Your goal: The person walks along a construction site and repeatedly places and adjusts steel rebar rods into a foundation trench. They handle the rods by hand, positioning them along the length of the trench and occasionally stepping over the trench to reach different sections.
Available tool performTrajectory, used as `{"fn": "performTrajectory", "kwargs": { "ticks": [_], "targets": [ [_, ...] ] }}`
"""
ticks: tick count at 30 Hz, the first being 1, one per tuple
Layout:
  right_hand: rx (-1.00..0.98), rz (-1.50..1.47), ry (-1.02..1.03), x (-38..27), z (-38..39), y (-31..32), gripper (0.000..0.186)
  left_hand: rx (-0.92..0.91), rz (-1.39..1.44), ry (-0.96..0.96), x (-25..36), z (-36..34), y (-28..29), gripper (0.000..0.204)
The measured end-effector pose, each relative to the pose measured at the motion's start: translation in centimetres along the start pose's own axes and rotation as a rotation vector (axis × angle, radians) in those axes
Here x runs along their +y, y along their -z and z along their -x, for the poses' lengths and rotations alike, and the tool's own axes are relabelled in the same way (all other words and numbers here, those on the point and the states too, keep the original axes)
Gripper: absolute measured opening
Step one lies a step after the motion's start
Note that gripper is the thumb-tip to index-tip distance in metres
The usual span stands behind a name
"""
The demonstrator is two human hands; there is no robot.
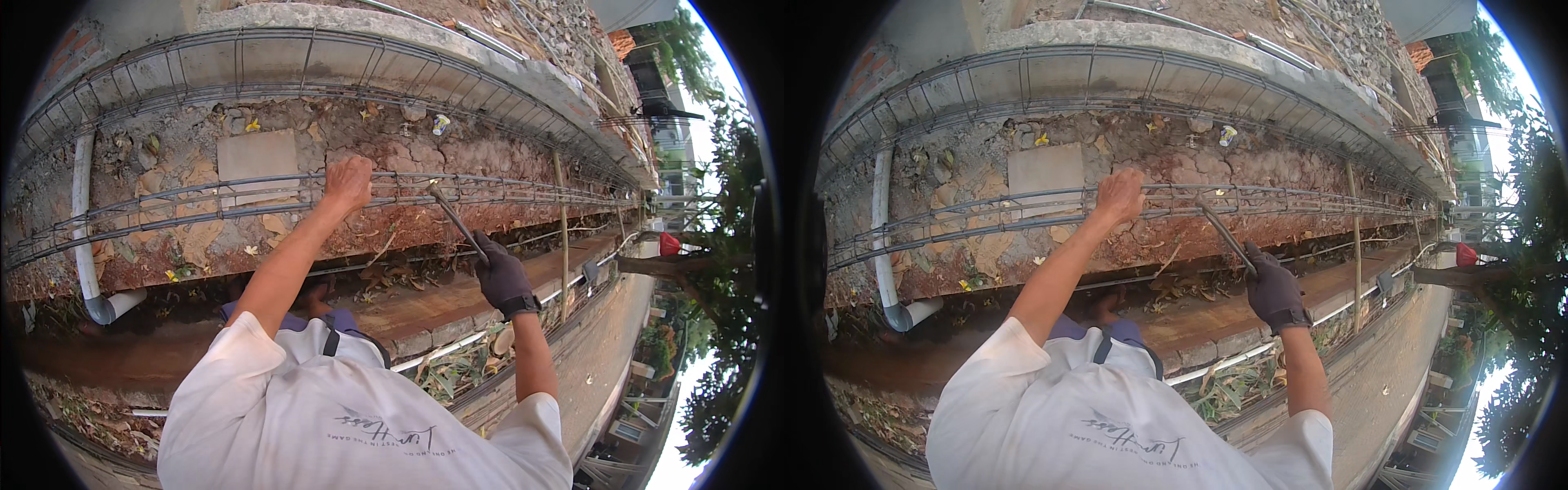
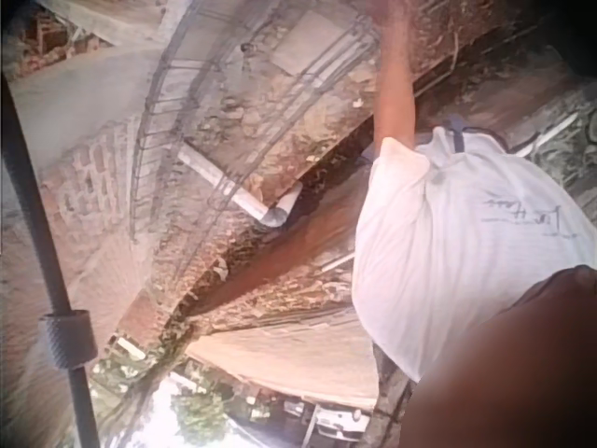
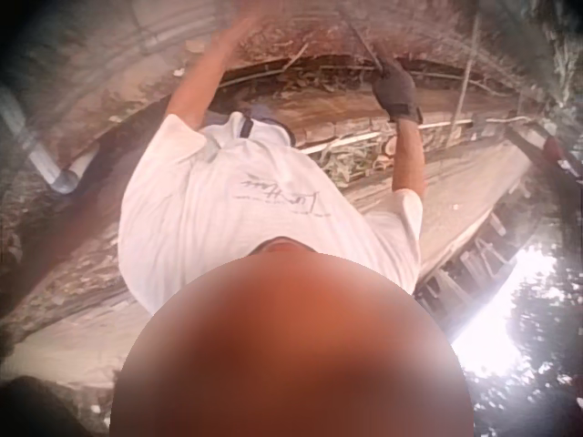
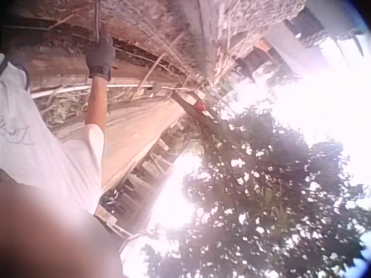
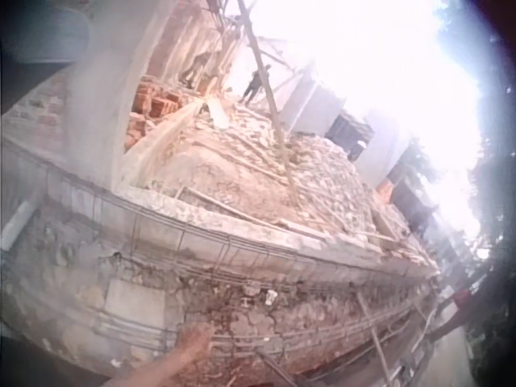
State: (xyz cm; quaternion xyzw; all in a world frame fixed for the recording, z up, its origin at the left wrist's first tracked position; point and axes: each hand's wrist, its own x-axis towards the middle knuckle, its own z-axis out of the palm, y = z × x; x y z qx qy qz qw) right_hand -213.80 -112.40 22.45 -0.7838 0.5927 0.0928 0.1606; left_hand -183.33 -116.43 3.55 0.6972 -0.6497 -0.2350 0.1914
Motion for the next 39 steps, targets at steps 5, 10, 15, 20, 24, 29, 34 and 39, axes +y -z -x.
{"fn": "performTrajectory", "kwargs": {
  "ticks": [5,10,15,20,24,29,34,39],
  "targets": [
    [-0.030,0.620,-0.013,-3.3,-5.8,1.9,0.079,-0.372,0.062,0.099,-0.9,-3.4,-0.8,0.027],
    [0.054,0.809,0.115,-5.3,-8.5,1.3,0.076,0.135,0.055,-0.166,0.0,-2.0,-4.7,0.023],
    [0.046,0.893,0.155,-5.8,-9.2,1.1,0.067,0.350,-0.025,-0.211,0.5,0.7,-6.8,0.025],
    [-0.020,0.969,0.197,-6.5,-9.6,1.1,0.064,0.023,-0.018,-0.029,0.1,-0.7,-5.2,0.031],
    [-0.036,1.019,0.215,-7.1,-10.3,0.6,0.063,-0.051,-0.003,-0.128,-0.4,-1.0,-4.7,0.013],
    [-0.067,1.050,0.252,-7.4,-11.4,1.4,0.046,-0.001,-0.015,-0.159,-0.4,-0.3,-5.1,0.013],
    [-0.206,1.083,0.302,-7.1,-13.3,3.5,0.017,0.103,-0.058,-0.183,-0.7,-0.4,-6.0,0.020],
    [-0.515,0.764,0.117,-6.5,-16.7,5.3,0.030,0.197,-0.092,-0.174,-0.9,-0.5,-7.7,0.019]
  ]
}}
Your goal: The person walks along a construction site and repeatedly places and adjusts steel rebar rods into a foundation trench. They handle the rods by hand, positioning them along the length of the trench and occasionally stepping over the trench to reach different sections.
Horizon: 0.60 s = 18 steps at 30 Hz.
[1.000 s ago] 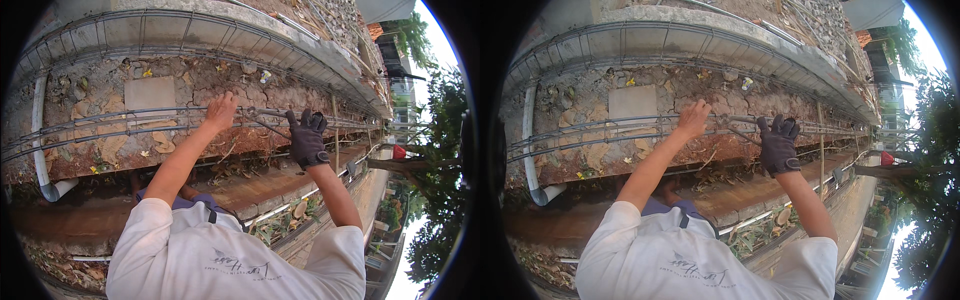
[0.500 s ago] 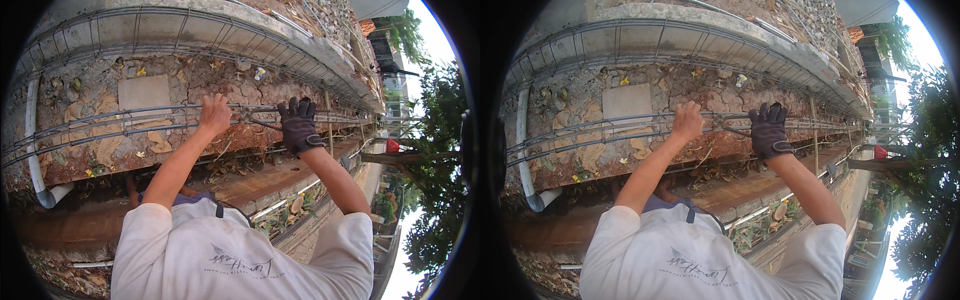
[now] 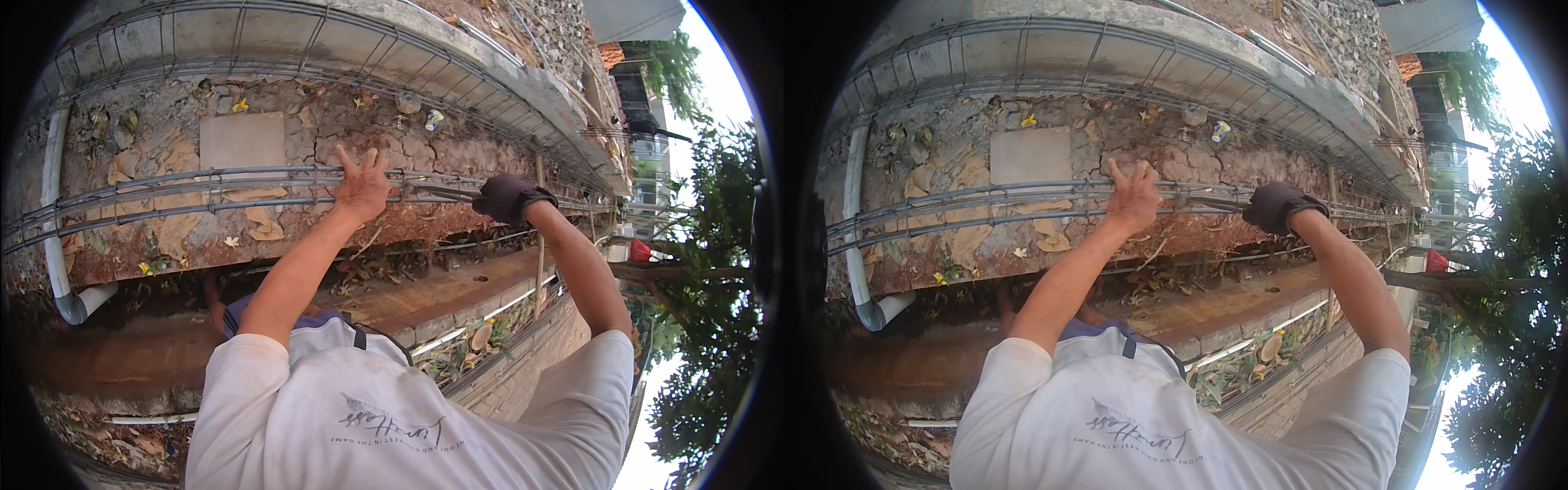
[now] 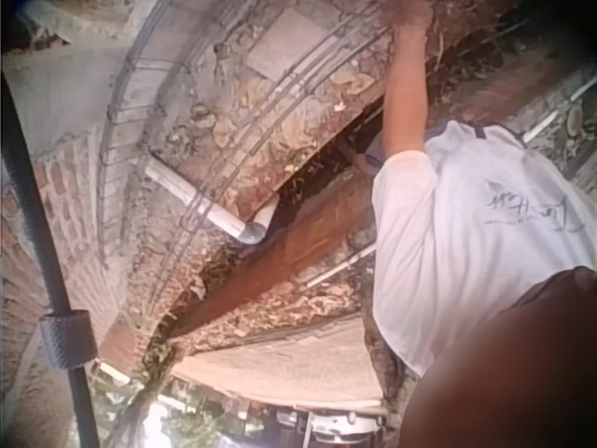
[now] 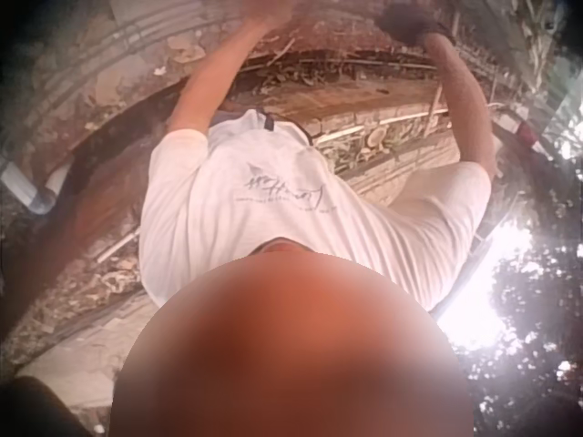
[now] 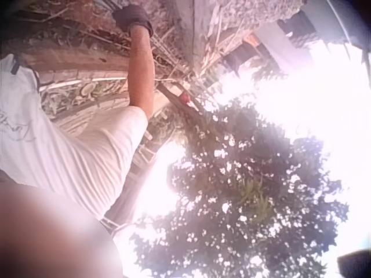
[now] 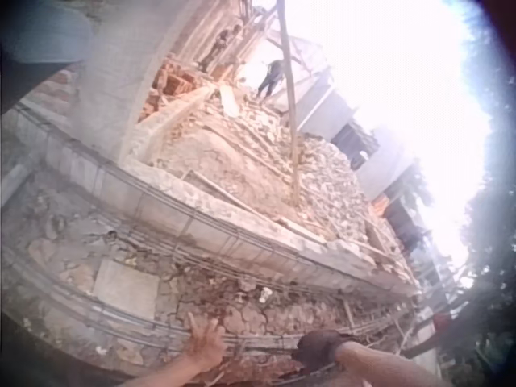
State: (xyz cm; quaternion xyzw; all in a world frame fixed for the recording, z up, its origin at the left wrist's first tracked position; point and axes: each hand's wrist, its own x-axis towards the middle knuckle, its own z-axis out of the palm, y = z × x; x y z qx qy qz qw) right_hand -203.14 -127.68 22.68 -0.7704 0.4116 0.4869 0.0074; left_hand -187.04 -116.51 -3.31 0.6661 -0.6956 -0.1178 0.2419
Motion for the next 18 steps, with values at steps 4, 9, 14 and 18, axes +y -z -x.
{"fn": "performTrajectory", "kwargs": {
  "ticks": [4,9,14,18],
  "targets": [
    [-0.376,-0.619,-0.116,0.6,0.8,-2.4,0.048,0.041,0.072,0.022,0.0,0.2,-0.2,0.018],
    [-0.209,-0.858,-0.117,-0.2,1.6,-8.4,0.038,-0.124,0.056,-0.011,0.0,0.7,1.1,0.016],
    [0.437,-0.337,0.342,1.5,0.4,-10.1,0.030,-0.161,0.088,-0.004,0.0,0.3,1.6,0.013],
    [-0.237,-0.609,0.180,3.6,-1.5,-7.1,0.046,-0.153,0.117,-0.005,-0.1,0.0,1.5,0.018]
  ]
}}
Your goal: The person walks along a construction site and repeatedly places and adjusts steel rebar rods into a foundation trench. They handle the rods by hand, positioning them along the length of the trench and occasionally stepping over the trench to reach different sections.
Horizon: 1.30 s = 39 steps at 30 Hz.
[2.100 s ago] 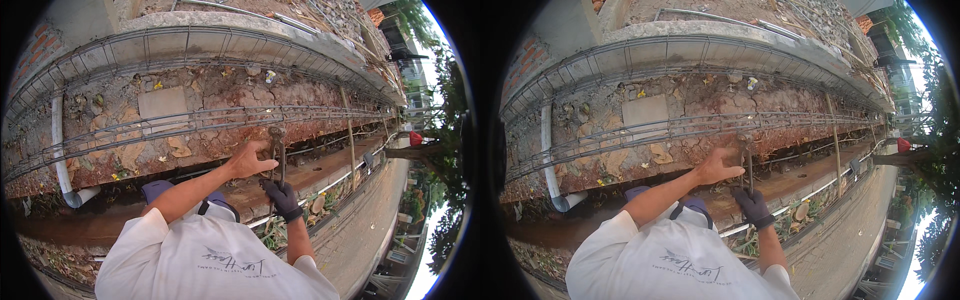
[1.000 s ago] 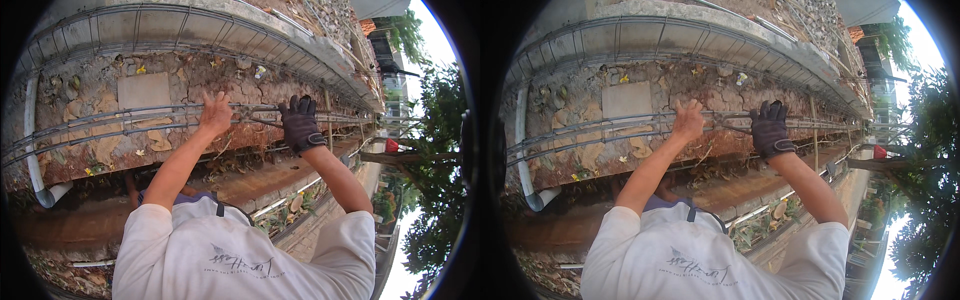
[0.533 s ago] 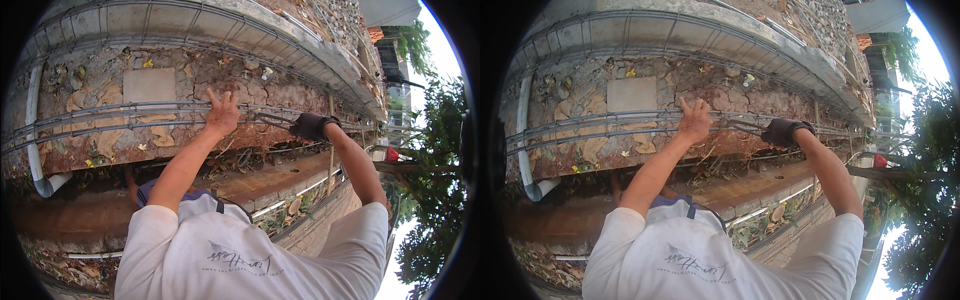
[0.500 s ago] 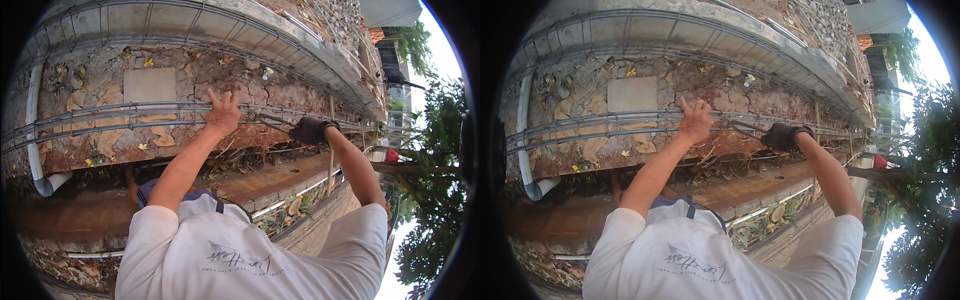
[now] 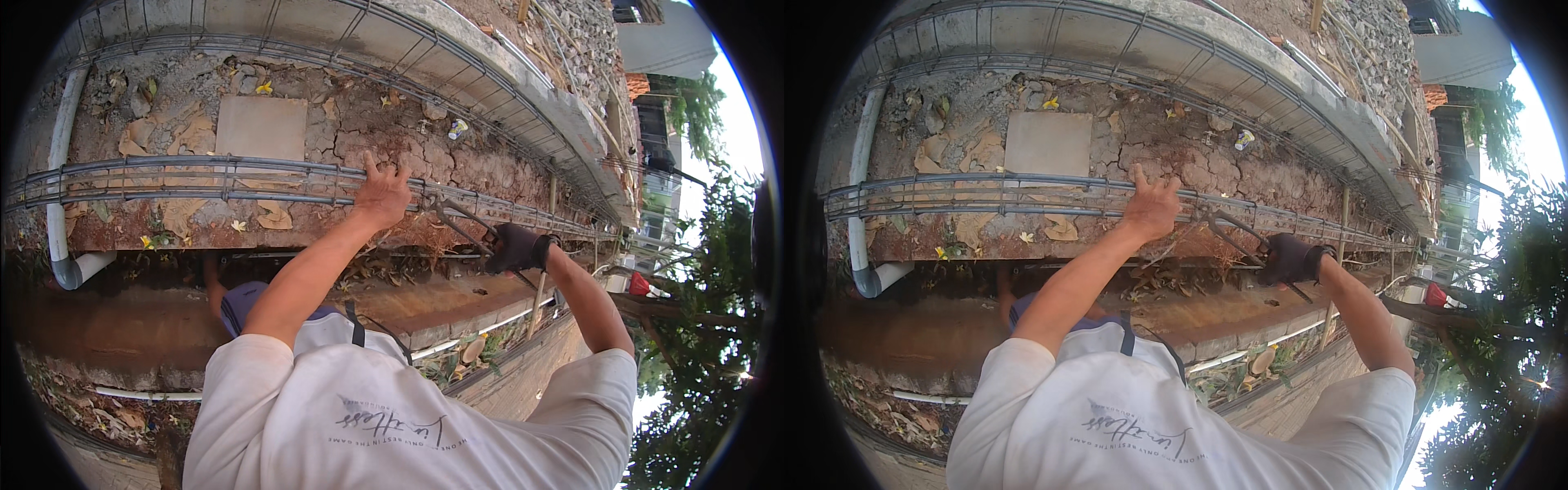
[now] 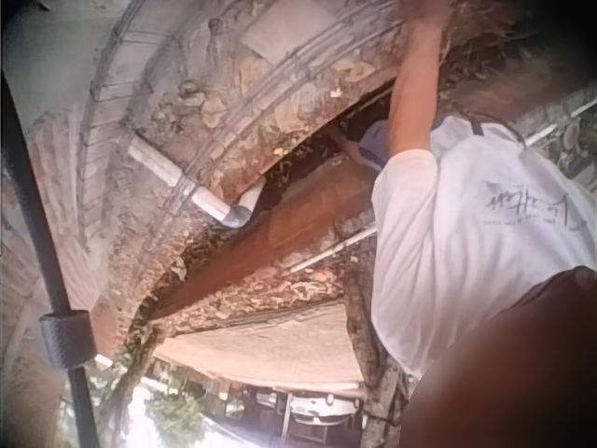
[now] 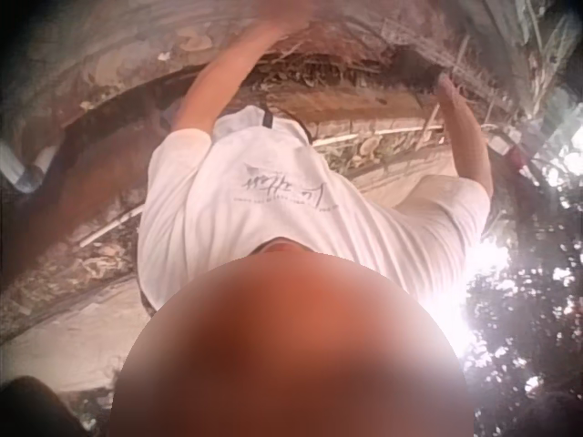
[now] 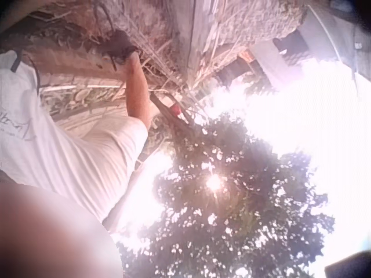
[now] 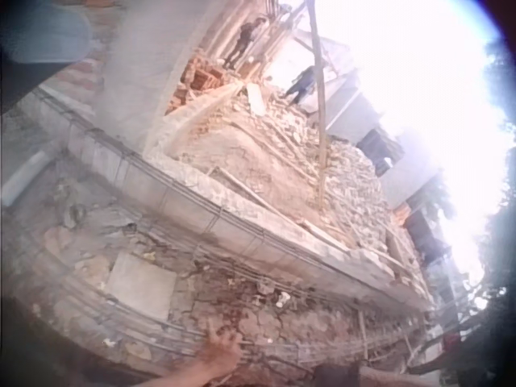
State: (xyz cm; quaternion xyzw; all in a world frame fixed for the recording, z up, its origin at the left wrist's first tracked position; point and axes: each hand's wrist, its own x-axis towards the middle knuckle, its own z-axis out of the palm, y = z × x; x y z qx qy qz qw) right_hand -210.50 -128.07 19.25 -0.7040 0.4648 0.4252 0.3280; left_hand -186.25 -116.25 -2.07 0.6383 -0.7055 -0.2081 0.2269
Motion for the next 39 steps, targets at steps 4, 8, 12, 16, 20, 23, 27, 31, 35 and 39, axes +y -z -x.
{"fn": "performTrajectory", "kwargs": {
  "ticks": [4,8,12,16,20,23,27,31,35,39],
  "targets": [
    [-0.181,0.066,-0.072,-1.8,-0.2,2.2,0.052,0.073,-0.011,-0.002,-0.1,0.1,0.2,0.020],
    [0.525,0.891,-0.050,-3.6,2.2,1.9,0.038,0.027,-0.042,-0.024,0.2,0.3,0.7,0.019],
    [0.764,1.184,0.044,-4.9,1.8,5.2,0.034,-0.006,-0.058,-0.020,0.2,0.3,0.5,0.017],
    [0.626,1.194,0.254,-5.9,-1.5,11.0,0.036,0.015,0.002,0.045,0.3,0.5,-0.4,0.019],
    [0.555,1.212,0.304,-5.9,-4.1,13.2,0.035,0.004,0.019,0.040,0.1,0.2,-0.3,0.022],
    [0.550,1.223,0.286,-5.6,-4.1,13.1,0.034,-0.151,-0.043,-0.028,0.0,-0.2,0.3,0.027],
    [0.657,1.248,0.354,-6.2,-2.0,11.7,0.033,0.001,-0.038,-0.094,-0.2,0.4,-0.1,0.036],
    [0.310,0.876,-0.051,-6.2,0.9,8.7,0.051,0.154,-0.038,-0.019,0.4,0.2,-1.5,0.021],
    [0.121,0.523,-0.022,-3.4,1.2,5.3,0.116,0.094,0.175,0.062,0.8,-0.7,-2.8,0.020],
    [-0.095,0.657,-0.026,-2.5,0.5,3.7,0.079,0.199,0.050,0.047,0.7,-0.9,-3.3,0.020]
  ]
}}
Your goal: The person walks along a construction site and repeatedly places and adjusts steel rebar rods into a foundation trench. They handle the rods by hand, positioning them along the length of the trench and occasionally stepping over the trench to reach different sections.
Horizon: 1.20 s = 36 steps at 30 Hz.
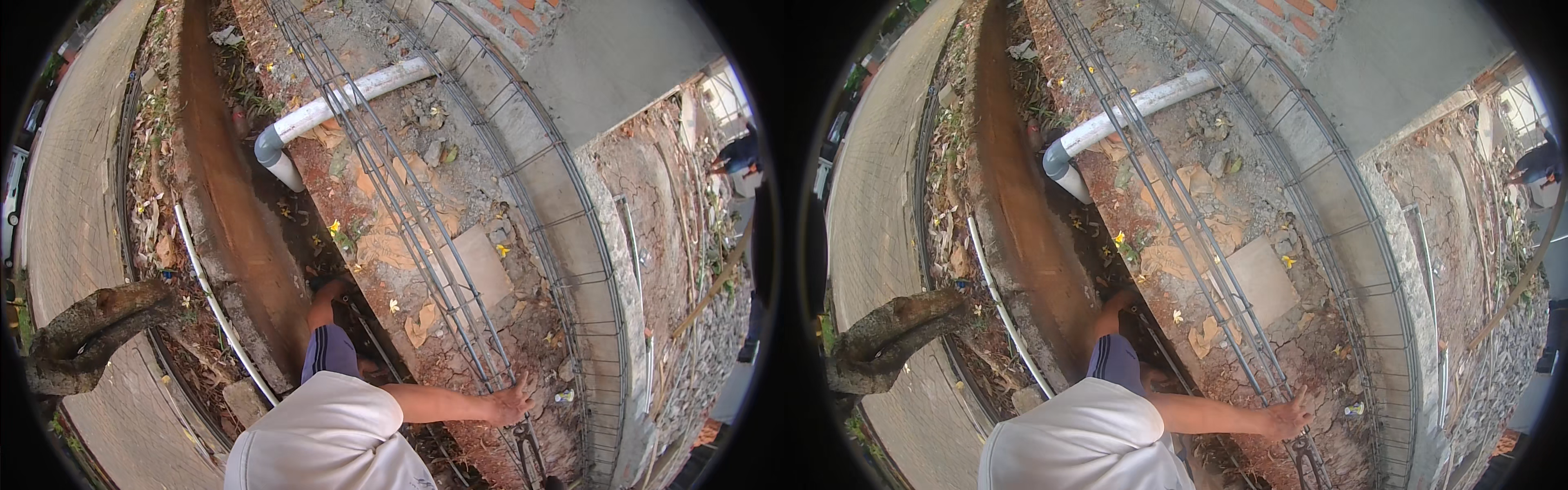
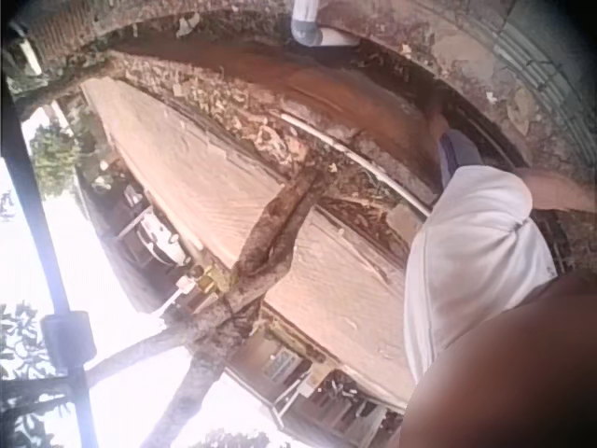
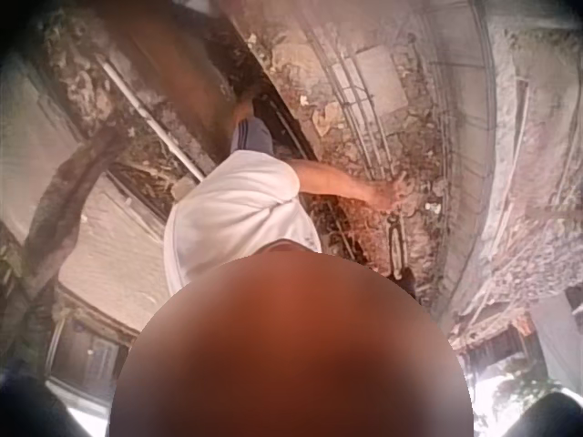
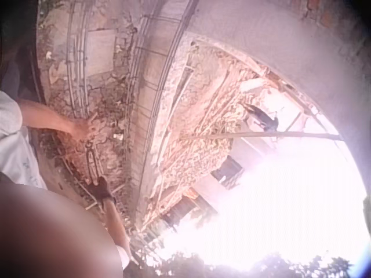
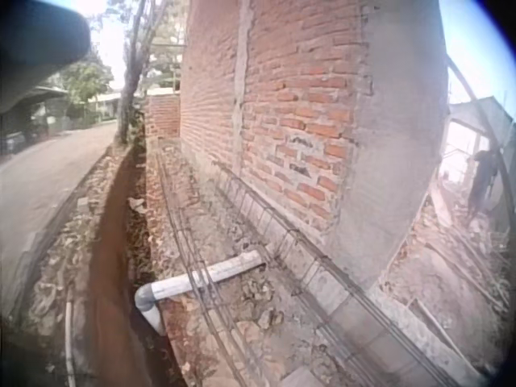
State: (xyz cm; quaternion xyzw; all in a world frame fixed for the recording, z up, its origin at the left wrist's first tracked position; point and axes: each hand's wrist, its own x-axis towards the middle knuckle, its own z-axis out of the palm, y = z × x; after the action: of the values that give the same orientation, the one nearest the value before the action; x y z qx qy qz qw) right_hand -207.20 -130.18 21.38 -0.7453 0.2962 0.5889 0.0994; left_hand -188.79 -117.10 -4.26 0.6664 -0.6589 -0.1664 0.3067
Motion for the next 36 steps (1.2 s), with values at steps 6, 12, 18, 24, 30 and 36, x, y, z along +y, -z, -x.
{"fn": "performTrajectory", "kwargs": {
  "ticks": [6,12,18,24,30,36],
  "targets": [
    [0.086,0.648,0.085,-3.5,3.6,2.9,0.055,0.341,0.046,0.004,0.2,0.1,-1.0,0.040],
    [0.749,1.173,-0.137,-3.1,5.8,1.4,0.053,-0.214,0.465,0.001,1.0,-3.0,0.6,0.100],
    [0.685,0.929,-0.101,-5.1,7.6,1.4,0.031,-0.419,0.643,-0.058,4.1,-6.3,-0.5,0.106],
    [0.449,0.622,-0.158,-6.2,8.2,2.7,0.025,-0.335,0.877,-0.103,6.0,-7.0,-5.0,0.110],
    [0.378,0.469,-0.251,-2.3,4.6,0.8,0.049,0.233,0.496,-0.235,11.9,-8.7,-6.9,0.090],
    [-0.050,0.016,-0.053,-1.5,3.5,2.5,0.045,0.126,0.407,-0.243,14.6,-5.2,-0.6,0.055]
  ]
}}
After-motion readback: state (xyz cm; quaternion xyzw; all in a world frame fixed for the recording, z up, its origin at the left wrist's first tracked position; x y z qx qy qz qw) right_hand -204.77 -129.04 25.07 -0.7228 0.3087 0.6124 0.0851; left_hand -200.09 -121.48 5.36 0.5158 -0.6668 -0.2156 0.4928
